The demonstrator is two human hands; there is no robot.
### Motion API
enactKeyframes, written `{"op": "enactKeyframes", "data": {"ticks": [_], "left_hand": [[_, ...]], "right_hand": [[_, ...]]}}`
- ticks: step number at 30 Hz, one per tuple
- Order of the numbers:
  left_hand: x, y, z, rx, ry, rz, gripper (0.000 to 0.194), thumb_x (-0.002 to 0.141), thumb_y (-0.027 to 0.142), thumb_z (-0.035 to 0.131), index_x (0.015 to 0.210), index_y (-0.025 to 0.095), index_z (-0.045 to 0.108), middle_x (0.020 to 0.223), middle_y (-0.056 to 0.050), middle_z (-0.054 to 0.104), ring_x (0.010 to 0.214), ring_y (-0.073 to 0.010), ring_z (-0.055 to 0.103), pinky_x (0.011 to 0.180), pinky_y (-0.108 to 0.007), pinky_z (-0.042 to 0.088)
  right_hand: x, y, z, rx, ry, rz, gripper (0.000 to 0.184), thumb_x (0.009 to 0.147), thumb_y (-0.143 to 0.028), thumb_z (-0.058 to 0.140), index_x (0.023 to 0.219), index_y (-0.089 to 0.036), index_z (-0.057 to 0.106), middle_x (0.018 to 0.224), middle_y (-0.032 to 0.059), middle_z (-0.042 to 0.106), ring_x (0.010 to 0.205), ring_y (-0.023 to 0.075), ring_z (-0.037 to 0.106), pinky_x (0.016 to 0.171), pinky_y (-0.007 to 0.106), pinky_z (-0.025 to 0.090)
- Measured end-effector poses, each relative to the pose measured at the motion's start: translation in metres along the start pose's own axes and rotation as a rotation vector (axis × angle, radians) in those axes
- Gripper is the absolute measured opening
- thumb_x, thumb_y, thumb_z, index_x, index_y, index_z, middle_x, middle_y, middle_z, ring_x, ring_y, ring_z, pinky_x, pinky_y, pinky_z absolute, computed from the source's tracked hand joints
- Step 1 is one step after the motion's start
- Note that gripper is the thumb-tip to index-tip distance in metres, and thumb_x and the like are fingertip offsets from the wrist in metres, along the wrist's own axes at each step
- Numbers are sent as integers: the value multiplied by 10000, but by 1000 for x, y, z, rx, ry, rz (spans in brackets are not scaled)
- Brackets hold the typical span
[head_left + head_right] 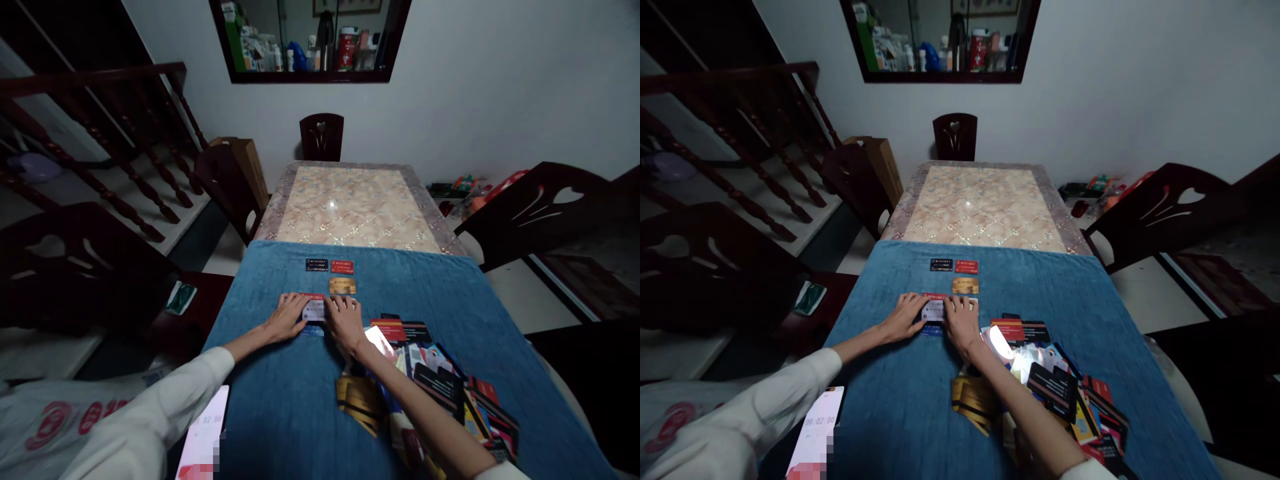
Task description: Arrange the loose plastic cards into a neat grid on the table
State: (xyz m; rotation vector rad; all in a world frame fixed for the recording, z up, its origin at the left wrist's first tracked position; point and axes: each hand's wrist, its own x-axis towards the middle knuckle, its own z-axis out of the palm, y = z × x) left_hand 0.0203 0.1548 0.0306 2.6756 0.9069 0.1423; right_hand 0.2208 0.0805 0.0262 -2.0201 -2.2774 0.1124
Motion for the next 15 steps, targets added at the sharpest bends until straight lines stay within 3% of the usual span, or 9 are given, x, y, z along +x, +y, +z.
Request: {"op": "enactKeyframes", "data": {"ticks": [15], "left_hand": [[64, -45, -5, 122, -37, -74, 459, 846, 219, 569, 1291, 181, 465, 1302, -135, 512, 1208, -301, 427, 988, -476, 339]], "right_hand": [[78, 21, -3, -25, -91, 55, 449, 862, -271, 545, 1308, -236, 510, 1359, 115, 528, 1161, 301, 421, 875, 424, 367]]}}
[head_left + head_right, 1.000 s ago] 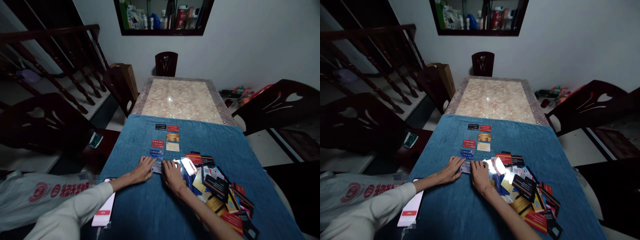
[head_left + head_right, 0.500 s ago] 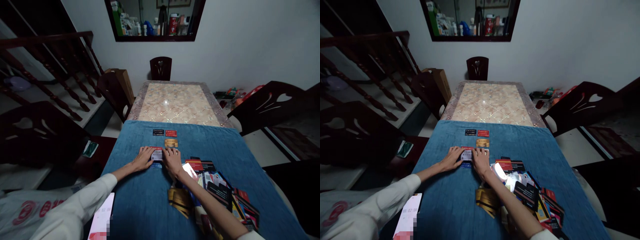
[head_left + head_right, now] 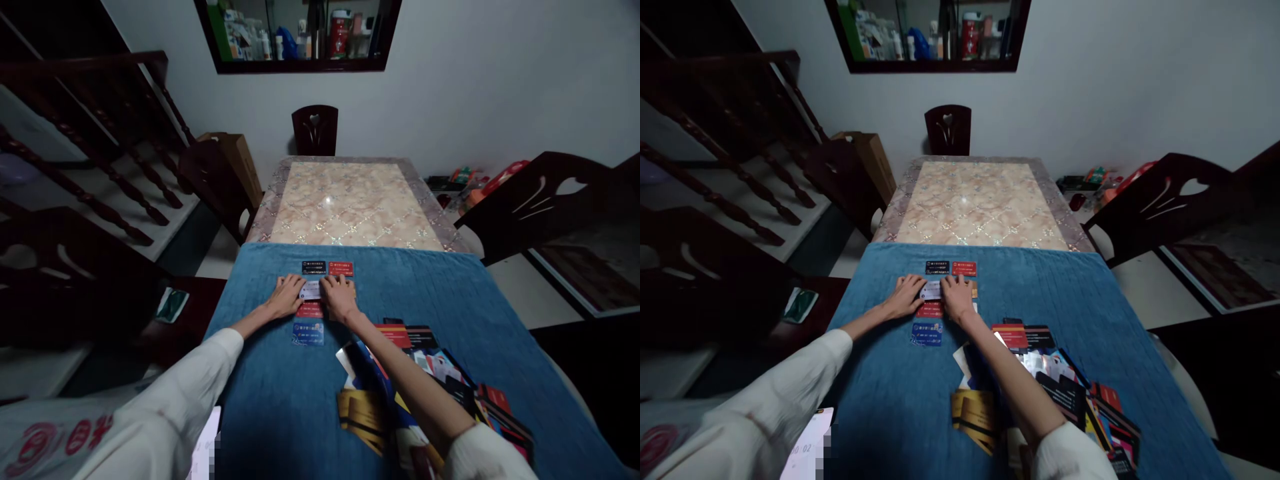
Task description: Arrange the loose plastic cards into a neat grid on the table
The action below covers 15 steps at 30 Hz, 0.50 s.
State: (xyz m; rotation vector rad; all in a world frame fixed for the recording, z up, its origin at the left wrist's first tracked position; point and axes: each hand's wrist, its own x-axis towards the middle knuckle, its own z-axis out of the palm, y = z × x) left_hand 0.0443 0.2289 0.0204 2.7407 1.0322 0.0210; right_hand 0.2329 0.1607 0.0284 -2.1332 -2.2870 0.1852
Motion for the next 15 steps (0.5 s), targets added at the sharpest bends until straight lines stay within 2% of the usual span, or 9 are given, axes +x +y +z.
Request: {"op": "enactKeyframes", "data": {"ticks": [6, 15], "left_hand": [[11, -6, 1, 30, -54, -40, 405, 842, 194, 554, 1241, 176, 490, 1264, -133, 530, 1176, -302, 443, 960, -478, 357], [19, -10, 3, 22, -119, -66, 378, 835, 173, 523, 1212, 186, 503, 1242, -140, 524, 1149, -306, 466, 941, -491, 377]], "right_hand": [[16, 1, 5, -1, -53, 0, 475, 815, -252, 589, 1285, -245, 523, 1332, 105, 547, 1170, 307, 412, 869, 425, 373], [23, 1, 4, -16, -103, -10, 471, 813, -266, 606, 1277, -243, 530, 1315, 109, 551, 1190, 312, 395, 878, 438, 369]]}}
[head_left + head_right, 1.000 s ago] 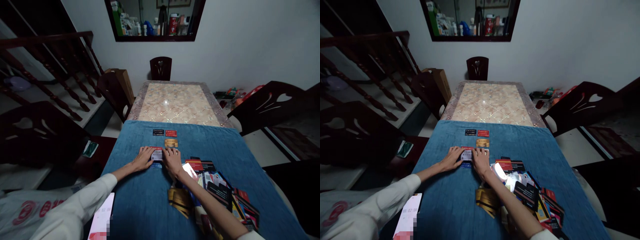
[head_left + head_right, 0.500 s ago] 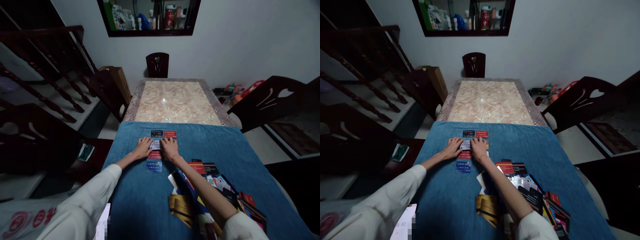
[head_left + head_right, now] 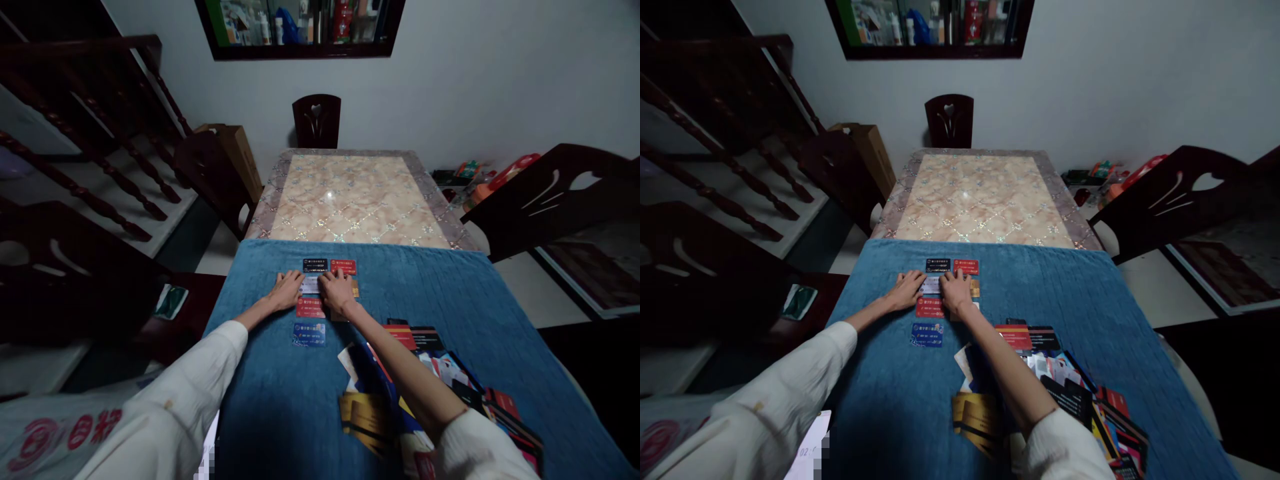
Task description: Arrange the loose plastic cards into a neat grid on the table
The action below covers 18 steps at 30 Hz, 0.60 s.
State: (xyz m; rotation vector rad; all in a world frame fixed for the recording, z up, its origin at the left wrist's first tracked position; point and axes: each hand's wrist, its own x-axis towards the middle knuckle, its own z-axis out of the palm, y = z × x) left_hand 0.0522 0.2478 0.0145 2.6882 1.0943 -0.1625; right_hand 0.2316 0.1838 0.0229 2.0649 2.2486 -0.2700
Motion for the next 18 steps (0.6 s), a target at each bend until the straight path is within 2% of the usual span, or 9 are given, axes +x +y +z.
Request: {"op": "enactKeyframes", "data": {"ticks": [18], "left_hand": [[8, 0, 0, 31, -45, -28, 388, 833, 192, 553, 1220, 197, 531, 1258, -142, 513, 1171, -327, 462, 943, -533, 400]], "right_hand": [[2, -1, 1, -27, 6, -24, 393, 821, -281, 613, 1202, -190, 582, 1267, 144, 575, 1191, 316, 405, 900, 453, 362]]}}
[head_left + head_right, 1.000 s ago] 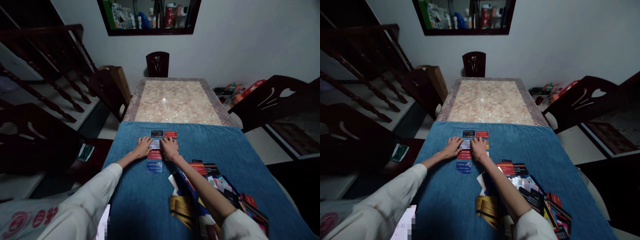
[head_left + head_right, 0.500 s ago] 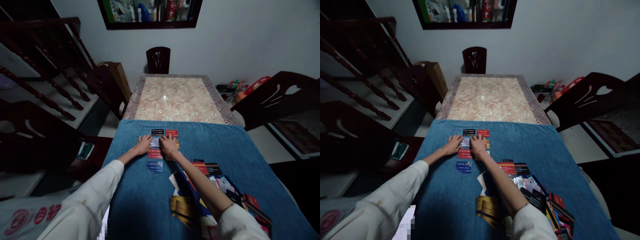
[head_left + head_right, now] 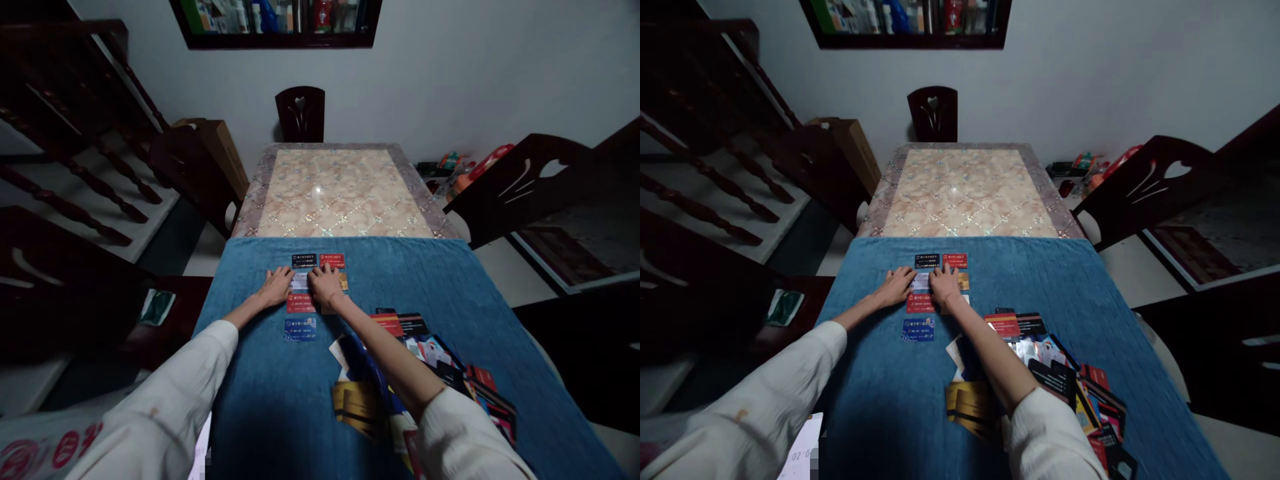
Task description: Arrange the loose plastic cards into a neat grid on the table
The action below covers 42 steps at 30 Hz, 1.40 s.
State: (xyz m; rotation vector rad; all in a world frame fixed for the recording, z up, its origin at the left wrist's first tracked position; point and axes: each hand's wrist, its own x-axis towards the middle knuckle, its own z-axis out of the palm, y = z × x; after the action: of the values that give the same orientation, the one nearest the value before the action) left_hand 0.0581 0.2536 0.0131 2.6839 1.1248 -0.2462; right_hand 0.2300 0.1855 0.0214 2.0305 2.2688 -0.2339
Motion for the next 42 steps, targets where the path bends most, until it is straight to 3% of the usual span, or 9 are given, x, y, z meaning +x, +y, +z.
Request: {"op": "enactKeyframes", "data": {"ticks": [8, 17, 25, 34, 42], "left_hand": [[6, -3, 0, 9, -30, 7, 383, 826, 192, 555, 1209, 186, 541, 1246, -153, 507, 1176, -341, 462, 936, -542, 415], [6, -1, -5, 102, -21, 5, 319, 882, 212, 477, 1195, 193, 539, 1245, -145, 530, 1164, -311, 473, 945, -521, 401], [4, 20, -9, 43, 146, 30, 373, 896, 164, 429, 1255, 188, 524, 1336, -165, 496, 1253, -328, 409, 1000, -537, 333], [2, 71, -4, -2, 205, 191, 436, 888, 168, 432, 1318, 198, 498, 1376, -152, 480, 1275, -324, 383, 1022, -525, 302], [-11, 142, 8, -7, 186, 426, 429, 923, 195, 432, 1351, 190, 458, 1396, -156, 466, 1306, -313, 369, 1059, -520, 262]], "right_hand": [[-3, -1, -3, -14, 2, 2, 359, 859, -284, 555, 1200, -174, 587, 1292, 159, 553, 1212, 316, 383, 927, 465, 344], [-33, 9, -6, 16, 73, -16, 358, 830, -280, 568, 1175, -185, 591, 1252, 139, 568, 1147, 302, 397, 909, 449, 337], [-62, 17, -6, 45, 102, -2, 373, 897, -291, 476, 1246, -194, 564, 1269, 133, 555, 1159, 303, 365, 909, 449, 304], [-108, 30, -8, 46, 111, 63, 361, 875, -222, 484, 1220, -231, 592, 1304, 110, 539, 1177, 292, 363, 937, 445, 283], [-173, 62, 7, 43, 181, 171, 323, 906, -298, 498, 1199, -230, 614, 1269, 101, 567, 1162, 297, 367, 939, 439, 268]]}}
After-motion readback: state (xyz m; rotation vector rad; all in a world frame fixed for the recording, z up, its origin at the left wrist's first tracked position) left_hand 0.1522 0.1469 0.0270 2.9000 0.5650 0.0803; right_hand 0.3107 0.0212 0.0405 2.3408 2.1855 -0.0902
